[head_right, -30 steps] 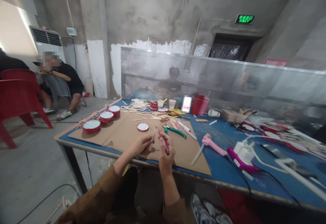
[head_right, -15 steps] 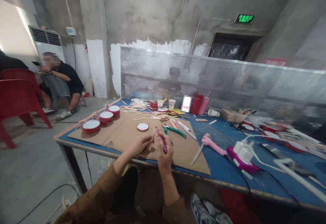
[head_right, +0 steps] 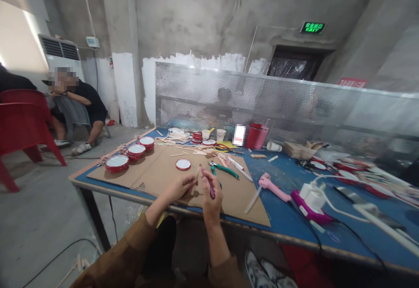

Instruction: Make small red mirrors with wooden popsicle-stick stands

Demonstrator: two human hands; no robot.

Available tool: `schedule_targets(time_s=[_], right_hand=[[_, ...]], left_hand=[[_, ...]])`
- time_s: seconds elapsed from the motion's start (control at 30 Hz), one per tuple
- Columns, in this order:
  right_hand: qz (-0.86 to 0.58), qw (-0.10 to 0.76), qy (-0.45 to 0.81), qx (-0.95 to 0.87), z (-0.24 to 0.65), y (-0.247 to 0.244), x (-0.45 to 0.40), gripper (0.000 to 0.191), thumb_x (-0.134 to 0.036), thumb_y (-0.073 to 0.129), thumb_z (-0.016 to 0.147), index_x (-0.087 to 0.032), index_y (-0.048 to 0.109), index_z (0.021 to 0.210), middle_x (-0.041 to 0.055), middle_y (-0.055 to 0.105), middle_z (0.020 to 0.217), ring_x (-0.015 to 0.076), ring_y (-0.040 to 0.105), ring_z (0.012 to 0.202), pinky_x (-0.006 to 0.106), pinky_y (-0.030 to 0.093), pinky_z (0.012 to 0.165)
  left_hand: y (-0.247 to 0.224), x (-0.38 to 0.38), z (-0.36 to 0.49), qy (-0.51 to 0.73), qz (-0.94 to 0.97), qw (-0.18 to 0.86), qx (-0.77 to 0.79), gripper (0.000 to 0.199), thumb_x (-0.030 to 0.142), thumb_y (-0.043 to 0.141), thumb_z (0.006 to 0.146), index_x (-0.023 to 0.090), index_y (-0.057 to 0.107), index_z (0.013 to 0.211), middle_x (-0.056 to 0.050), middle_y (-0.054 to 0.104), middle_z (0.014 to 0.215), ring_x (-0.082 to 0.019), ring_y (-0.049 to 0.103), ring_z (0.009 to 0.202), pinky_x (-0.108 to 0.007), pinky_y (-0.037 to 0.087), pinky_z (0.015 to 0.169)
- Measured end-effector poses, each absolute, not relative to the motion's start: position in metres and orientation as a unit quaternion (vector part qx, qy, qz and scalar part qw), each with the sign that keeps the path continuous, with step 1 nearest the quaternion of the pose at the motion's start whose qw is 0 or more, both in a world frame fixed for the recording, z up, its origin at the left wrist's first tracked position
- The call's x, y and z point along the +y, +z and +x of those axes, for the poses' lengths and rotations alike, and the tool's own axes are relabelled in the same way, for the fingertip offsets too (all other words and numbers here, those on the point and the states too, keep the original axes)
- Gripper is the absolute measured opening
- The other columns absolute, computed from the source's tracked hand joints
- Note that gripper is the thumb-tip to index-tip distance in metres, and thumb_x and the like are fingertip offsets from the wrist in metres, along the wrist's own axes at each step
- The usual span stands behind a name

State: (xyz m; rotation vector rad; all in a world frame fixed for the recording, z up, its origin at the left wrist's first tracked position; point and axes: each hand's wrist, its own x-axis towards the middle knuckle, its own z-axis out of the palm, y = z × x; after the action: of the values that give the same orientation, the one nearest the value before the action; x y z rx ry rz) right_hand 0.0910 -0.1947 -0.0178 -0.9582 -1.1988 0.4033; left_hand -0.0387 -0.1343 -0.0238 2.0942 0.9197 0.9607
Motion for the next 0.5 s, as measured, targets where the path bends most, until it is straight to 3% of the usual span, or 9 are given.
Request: schedule_targets(time_s=[0.5], right_hand=[[-0.435,0.703,0.189,-0.531,0.0909,-0.0178,-0.1946,0.031,-0.041,0.055,0.085,-0.019,0.066,0.104,0.0064,0.069,0.1,0.0198,0.063,0.092,0.033,0.048,0.081]], left_hand=[[-0.0217,-0.136,-0.0391,0.376,0.798,0.325,0.34,0.027,0.032,0.043,0.086,0.013,0.062,0.079,0.001,0.055,0.066,-0.012,0.047,0.065,-0.021,0.04,0.067]])
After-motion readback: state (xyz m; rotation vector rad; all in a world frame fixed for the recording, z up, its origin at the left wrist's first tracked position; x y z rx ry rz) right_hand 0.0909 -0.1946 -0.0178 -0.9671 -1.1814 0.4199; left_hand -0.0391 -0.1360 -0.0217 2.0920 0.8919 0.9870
